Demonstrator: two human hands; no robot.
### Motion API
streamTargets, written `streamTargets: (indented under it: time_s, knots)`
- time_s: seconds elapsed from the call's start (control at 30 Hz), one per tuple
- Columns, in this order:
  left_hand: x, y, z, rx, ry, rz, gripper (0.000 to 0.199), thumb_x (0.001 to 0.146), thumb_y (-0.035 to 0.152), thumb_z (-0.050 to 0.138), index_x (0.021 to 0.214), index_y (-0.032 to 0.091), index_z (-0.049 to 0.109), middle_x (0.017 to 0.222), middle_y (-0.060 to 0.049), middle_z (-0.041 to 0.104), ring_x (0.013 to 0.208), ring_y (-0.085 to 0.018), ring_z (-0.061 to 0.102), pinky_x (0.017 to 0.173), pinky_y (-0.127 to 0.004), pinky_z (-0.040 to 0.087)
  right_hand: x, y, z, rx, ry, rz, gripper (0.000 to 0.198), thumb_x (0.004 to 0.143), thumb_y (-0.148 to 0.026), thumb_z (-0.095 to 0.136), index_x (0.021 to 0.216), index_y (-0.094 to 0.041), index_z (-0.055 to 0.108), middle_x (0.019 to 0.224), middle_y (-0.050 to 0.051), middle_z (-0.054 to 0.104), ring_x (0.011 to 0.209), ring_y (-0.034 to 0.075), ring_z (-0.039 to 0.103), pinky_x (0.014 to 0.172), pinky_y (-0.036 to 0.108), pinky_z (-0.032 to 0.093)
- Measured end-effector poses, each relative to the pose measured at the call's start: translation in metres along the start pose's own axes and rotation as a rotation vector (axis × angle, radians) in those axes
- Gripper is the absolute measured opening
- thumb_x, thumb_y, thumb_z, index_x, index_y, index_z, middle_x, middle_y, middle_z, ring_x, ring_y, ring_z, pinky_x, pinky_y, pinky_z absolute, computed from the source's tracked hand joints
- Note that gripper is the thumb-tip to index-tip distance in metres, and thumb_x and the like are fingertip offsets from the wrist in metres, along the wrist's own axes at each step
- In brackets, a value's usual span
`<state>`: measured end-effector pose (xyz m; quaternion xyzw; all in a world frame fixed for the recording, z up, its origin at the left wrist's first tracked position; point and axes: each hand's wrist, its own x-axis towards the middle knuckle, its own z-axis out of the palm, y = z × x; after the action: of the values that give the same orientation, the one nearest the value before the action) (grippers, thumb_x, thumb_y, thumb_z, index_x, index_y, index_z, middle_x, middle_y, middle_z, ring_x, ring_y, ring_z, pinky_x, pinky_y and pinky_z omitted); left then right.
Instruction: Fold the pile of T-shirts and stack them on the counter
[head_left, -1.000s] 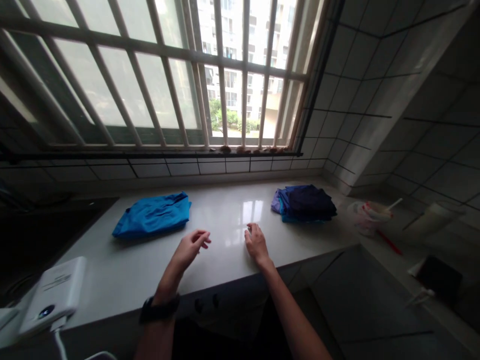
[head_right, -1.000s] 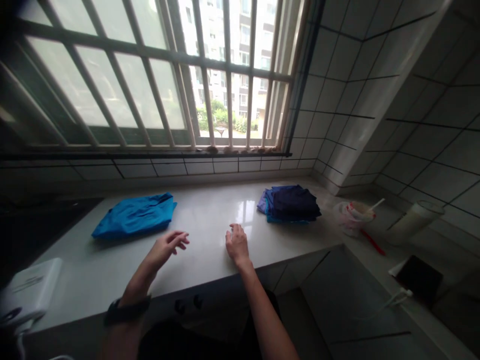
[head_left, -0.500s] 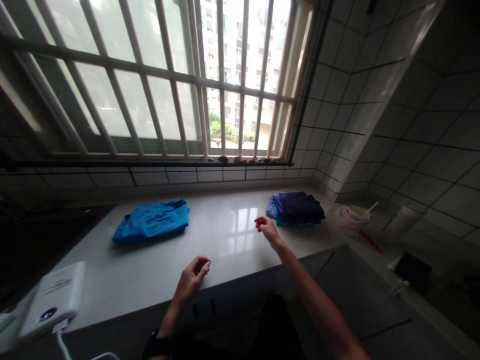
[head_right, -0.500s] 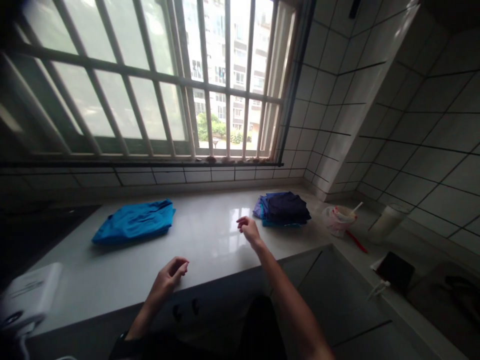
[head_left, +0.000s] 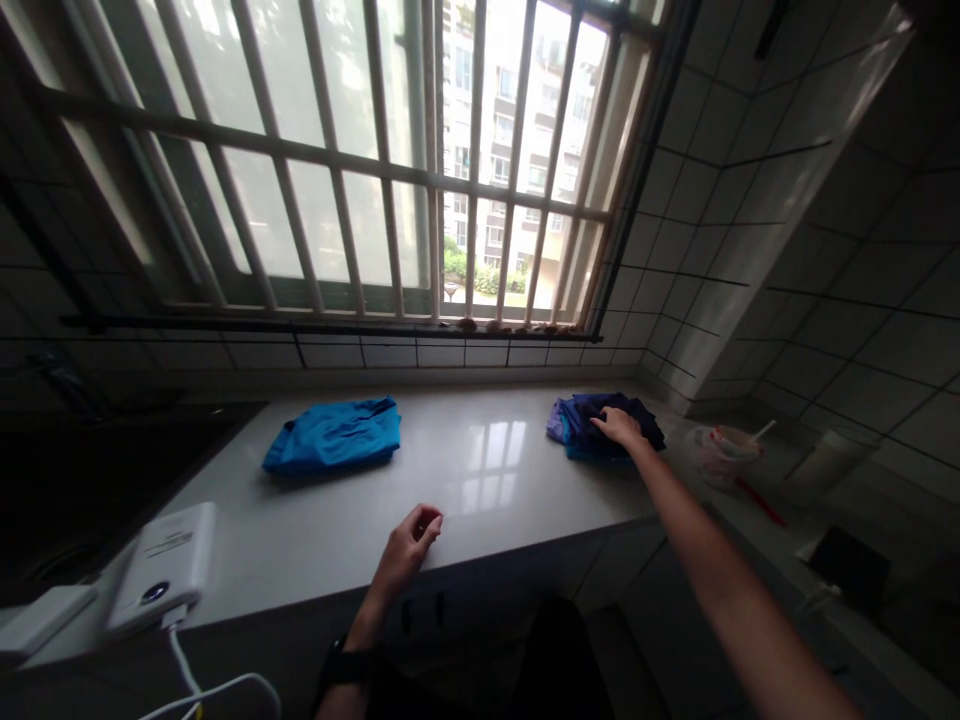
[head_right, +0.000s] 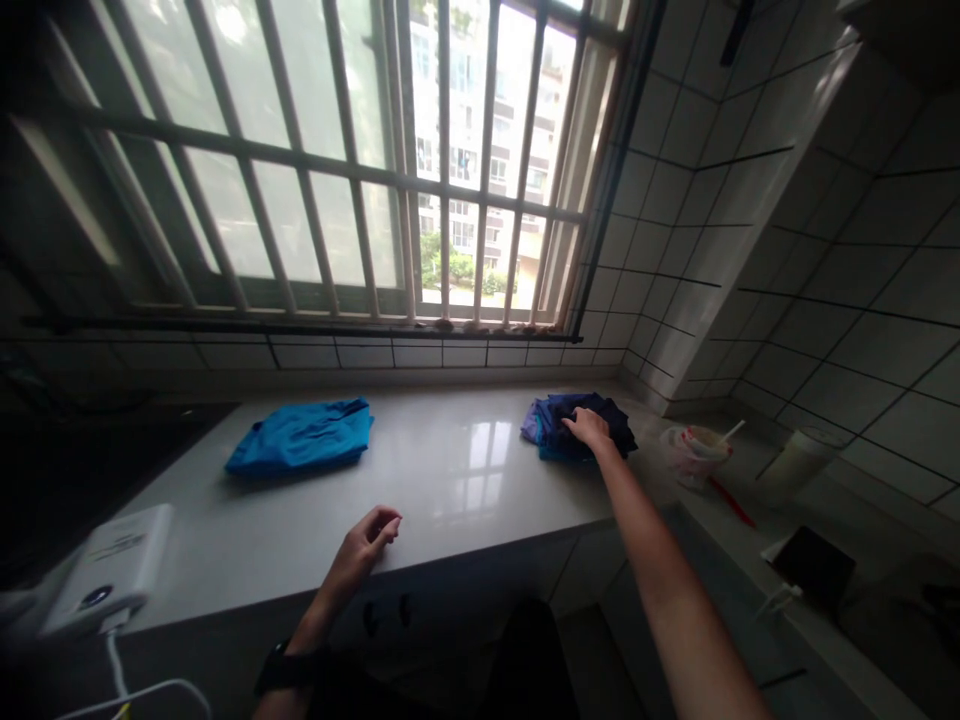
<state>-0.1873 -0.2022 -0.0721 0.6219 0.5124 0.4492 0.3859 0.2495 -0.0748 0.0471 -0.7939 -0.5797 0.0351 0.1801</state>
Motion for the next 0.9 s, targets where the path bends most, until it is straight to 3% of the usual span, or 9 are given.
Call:
streamTargets:
  time_s: [0.13,0.23,0.33,0.4,0.5,0.6,0.7,0.83,0.9]
  knots:
    - [0.001,0.0,0.001,0.007,0.011,0.006,0.04,0.08,0.06,0.06,0.081,0.021,0.065,0.072,-0.001,0.065,0.069,-0.02,0.061,0.067,-0.031,0.048,0.007,-0.009,-0.008,-0.032,-0.01,-0.009,0.017,0.087,-0.034,0.067,0.079,-0.019,0.069,0.097,0.012,0.075,0.092,0.026,0.07,0.079,0.031,0.048]
    - [0.001,0.0,0.001,0.012,0.015,0.007,0.039,0.08,0.059,0.06,0.08,0.021,0.065,0.071,-0.001,0.064,0.067,-0.019,0.06,0.066,-0.03,0.048,0.015,-0.03,-0.033,0.029,0.144,-0.046,0.021,0.089,-0.036,0.063,0.074,-0.021,0.064,0.09,0.01,0.074,0.088,0.025,0.068,0.073,0.03,0.046]
    - [0.001,0.0,0.001,0.006,0.003,0.009,0.036,0.08,0.056,0.059,0.081,0.021,0.065,0.071,-0.001,0.064,0.067,-0.019,0.061,0.066,-0.03,0.048,0.018,-0.063,-0.067,0.24,0.35,-0.205,0.029,0.087,-0.039,0.065,0.065,-0.021,0.056,0.073,0.006,0.069,0.073,0.021,0.065,0.064,0.028,0.042]
    - [0.002,0.0,0.001,-0.003,-0.004,0.005,0.035,0.08,0.055,0.059,0.083,0.02,0.066,0.072,-0.001,0.066,0.069,-0.019,0.063,0.068,-0.031,0.049,0.015,-0.088,-0.088,0.448,0.383,-0.345,0.035,0.087,-0.047,0.066,0.065,-0.022,0.054,0.062,0.002,0.064,0.061,0.017,0.06,0.058,0.026,0.04]
    - [0.002,0.0,0.002,-0.029,-0.016,-0.011,0.037,0.08,0.053,0.059,0.092,0.02,0.067,0.076,-0.003,0.068,0.072,-0.021,0.066,0.07,-0.032,0.051,0.002,-0.127,-0.108,0.678,0.251,-0.479,0.047,0.087,-0.064,0.062,0.069,-0.022,0.055,0.052,-0.002,0.056,0.045,0.012,0.05,0.048,0.024,0.037]
    - [0.002,-0.003,0.003,-0.072,-0.027,-0.028,0.048,0.082,0.054,0.058,0.111,0.017,0.065,0.083,-0.005,0.071,0.079,-0.022,0.069,0.073,-0.034,0.053,-0.018,-0.158,-0.108,0.651,0.085,-0.607,0.058,0.085,-0.073,0.059,0.063,-0.02,0.058,0.049,-0.001,0.057,0.039,0.01,0.048,0.045,0.023,0.037]
    - [0.004,-0.009,0.004,-0.105,-0.021,-0.058,0.064,0.082,0.056,0.058,0.132,0.016,0.056,0.094,-0.007,0.074,0.084,-0.024,0.071,0.074,-0.035,0.055,-0.038,-0.177,-0.093,0.595,0.056,-0.664,0.062,0.088,-0.072,0.055,0.056,-0.019,0.059,0.049,0.001,0.061,0.039,0.01,0.052,0.048,0.023,0.041]
    - [0.006,-0.019,0.003,0.011,0.076,-0.126,0.052,0.078,0.052,0.062,0.115,0.017,0.066,0.105,-0.013,0.075,0.102,-0.031,0.07,0.086,-0.039,0.054,-0.059,-0.19,-0.072,0.517,-0.113,-0.703,0.062,0.09,-0.068,0.056,0.052,-0.019,0.062,0.049,0.002,0.065,0.04,0.012,0.057,0.054,0.025,0.046]
    - [0.005,-0.02,0.002,0.069,0.113,-0.124,0.041,0.078,0.051,0.062,0.104,0.02,0.07,0.103,-0.012,0.076,0.103,-0.031,0.069,0.086,-0.038,0.053,-0.066,-0.193,-0.067,0.543,-0.096,-0.727,0.062,0.09,-0.069,0.056,0.054,-0.019,0.064,0.049,0.002,0.065,0.041,0.013,0.058,0.055,0.026,0.048]
